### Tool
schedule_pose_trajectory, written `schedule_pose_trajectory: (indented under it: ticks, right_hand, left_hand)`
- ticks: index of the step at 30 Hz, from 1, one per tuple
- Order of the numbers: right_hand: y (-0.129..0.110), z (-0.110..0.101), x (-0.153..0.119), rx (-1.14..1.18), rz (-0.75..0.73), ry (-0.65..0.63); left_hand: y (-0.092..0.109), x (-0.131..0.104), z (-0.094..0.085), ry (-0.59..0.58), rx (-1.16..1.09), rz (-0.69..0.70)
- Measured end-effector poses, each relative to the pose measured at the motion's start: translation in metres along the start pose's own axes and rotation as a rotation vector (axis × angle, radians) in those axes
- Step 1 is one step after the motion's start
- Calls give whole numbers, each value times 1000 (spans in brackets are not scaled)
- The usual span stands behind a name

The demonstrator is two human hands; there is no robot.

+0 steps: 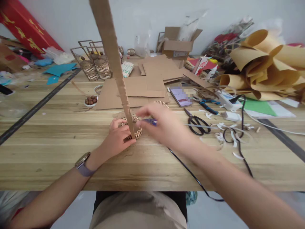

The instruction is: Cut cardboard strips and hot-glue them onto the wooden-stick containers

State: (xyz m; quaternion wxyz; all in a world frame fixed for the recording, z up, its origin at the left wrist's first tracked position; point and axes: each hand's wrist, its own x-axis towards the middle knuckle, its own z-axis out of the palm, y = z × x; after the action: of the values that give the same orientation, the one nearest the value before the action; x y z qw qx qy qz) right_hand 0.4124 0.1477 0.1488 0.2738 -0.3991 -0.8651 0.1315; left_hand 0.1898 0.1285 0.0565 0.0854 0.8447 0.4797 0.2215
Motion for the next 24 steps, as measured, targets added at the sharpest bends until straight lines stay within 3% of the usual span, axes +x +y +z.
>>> schedule_pose_trajectory:
  ticks: [4,7,24]
  right_hand:
    - [3,43,-3,-64,-124,-174]
    - [10,59,-4,-21,-148,-205]
    - [16,62,-2,29,-175,-184]
  left_hand:
    - [0,-2,-1,2,-3,26]
    - [1,-3,-2,-14,-10,24]
    - [-3,-2,0,15,-91,44]
